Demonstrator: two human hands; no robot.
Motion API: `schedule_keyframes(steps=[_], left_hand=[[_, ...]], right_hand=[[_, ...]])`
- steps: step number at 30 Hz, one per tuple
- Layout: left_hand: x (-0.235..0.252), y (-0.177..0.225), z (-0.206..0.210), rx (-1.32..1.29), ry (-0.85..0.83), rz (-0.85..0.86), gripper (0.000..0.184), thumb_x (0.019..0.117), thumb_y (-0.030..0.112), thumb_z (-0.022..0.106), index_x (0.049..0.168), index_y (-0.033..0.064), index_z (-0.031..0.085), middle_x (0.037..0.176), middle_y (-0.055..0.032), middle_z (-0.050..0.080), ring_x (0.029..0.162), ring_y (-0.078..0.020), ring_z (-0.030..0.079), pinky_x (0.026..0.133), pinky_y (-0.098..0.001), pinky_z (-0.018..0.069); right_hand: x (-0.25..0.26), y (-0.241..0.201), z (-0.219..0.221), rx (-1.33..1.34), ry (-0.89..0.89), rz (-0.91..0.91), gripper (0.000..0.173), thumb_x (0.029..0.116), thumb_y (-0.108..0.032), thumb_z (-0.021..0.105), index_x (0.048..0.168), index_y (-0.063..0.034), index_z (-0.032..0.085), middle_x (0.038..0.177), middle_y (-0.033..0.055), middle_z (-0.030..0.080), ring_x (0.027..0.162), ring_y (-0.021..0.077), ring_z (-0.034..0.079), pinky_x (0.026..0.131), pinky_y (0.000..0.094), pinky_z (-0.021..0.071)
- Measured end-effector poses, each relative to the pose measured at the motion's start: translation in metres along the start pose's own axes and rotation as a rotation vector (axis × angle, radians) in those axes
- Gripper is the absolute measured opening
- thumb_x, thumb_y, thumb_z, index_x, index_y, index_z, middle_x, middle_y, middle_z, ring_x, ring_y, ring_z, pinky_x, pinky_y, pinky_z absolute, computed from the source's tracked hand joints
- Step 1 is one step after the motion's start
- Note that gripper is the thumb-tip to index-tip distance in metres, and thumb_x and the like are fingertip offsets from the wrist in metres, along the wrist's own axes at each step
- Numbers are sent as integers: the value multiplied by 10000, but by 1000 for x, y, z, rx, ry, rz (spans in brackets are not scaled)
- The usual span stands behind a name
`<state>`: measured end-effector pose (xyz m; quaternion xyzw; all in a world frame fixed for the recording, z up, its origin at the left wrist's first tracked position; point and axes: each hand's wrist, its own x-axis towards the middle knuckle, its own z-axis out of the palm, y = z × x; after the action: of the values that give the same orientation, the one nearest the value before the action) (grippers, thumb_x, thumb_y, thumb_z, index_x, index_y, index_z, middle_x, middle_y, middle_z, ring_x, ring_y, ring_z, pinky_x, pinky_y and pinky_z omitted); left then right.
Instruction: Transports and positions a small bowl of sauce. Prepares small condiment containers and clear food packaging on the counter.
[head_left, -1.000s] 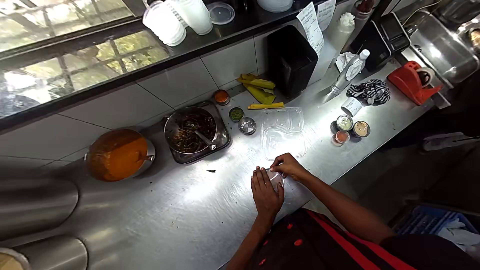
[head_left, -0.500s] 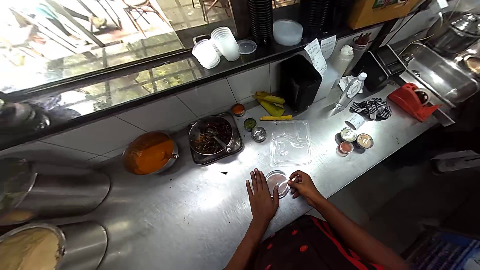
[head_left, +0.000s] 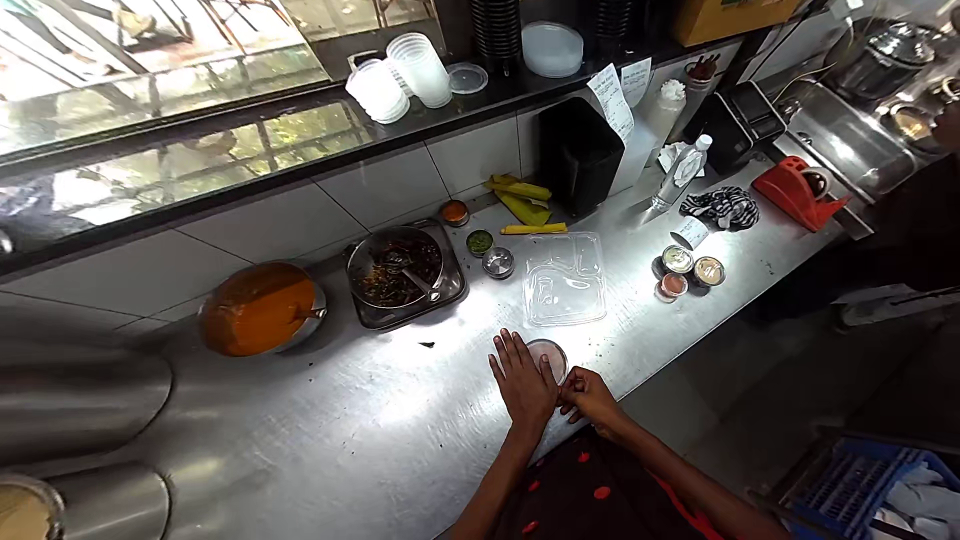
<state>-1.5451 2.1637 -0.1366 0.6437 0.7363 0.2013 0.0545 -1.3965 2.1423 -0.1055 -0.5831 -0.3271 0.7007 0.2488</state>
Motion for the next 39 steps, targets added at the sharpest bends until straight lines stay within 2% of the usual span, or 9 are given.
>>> schedule_keyframes(steps=[4,9,14,20,26,30,33,36,39], left_hand=[[0,-3,-1,3,-4,29,812,1015,536,268,1612,-11,204,1707,-180,116,1586,-327,79,1261,-610,86],[-1,-4,2,9,-15,40,859,996,577,258,1602,-31,215,1694,-218,136,1578,-359,109,1266,-590,98],[1,-5,1,-25,-26,50,860,988,564,275,1573,-68,268,1667,-265,187,1558,-405,164,1267,-545,144],[4,-10,5,-38,-23,85,855,984,558,263,1552,-79,311,1649,-281,224,1547,-432,180,1266,-533,157],[6,-12,6,-26,-54,81,852,982,553,279,1568,-66,281,1675,-248,175,1562,-404,140,1270,-531,154],[7,-10,3,14,-27,79,841,985,554,280,1588,-31,256,1685,-216,170,1571,-360,134,1269,-517,170],[2,-13,2,76,-6,70,841,988,572,278,1591,-13,276,1688,-196,189,1571,-345,153,1265,-555,158],[-4,-13,0,121,19,70,856,988,609,260,1569,-13,349,1650,-207,296,1544,-387,233,1240,-617,187],[-7,-7,-2,159,-5,59,795,1012,580,258,1601,48,313,1669,-190,261,1551,-406,200,1230,-650,164]], right_hand=[[2,-9,-12,-52,15,-2,301,1042,-346,613,1089,-53,667,945,104,755,710,215,729,571,340,597],[19,-24,-19,-98,113,-85,241,976,-284,714,1060,-61,682,879,96,720,622,193,676,531,332,569],[35,-50,-24,-125,48,-38,196,954,-213,738,1020,-35,685,836,95,701,613,158,644,520,298,531],[74,-79,-21,-378,-50,-53,231,912,-274,769,945,-51,716,772,92,689,593,165,616,527,339,508],[109,-111,4,-693,-177,-241,248,823,-280,820,801,-56,716,737,92,668,721,255,638,661,555,514],[111,-120,7,-802,-210,-231,294,815,-344,819,800,-68,718,759,105,673,746,281,647,663,583,512],[96,-115,7,-820,-131,-258,332,820,-423,813,820,-102,728,797,100,687,783,298,662,670,601,517],[86,-99,7,-806,-35,-286,322,848,-456,786,914,-142,760,906,88,738,878,292,708,758,610,563],[78,-87,-3,-767,-38,-327,321,911,-454,709,981,-148,777,975,67,755,944,260,716,843,573,567]])
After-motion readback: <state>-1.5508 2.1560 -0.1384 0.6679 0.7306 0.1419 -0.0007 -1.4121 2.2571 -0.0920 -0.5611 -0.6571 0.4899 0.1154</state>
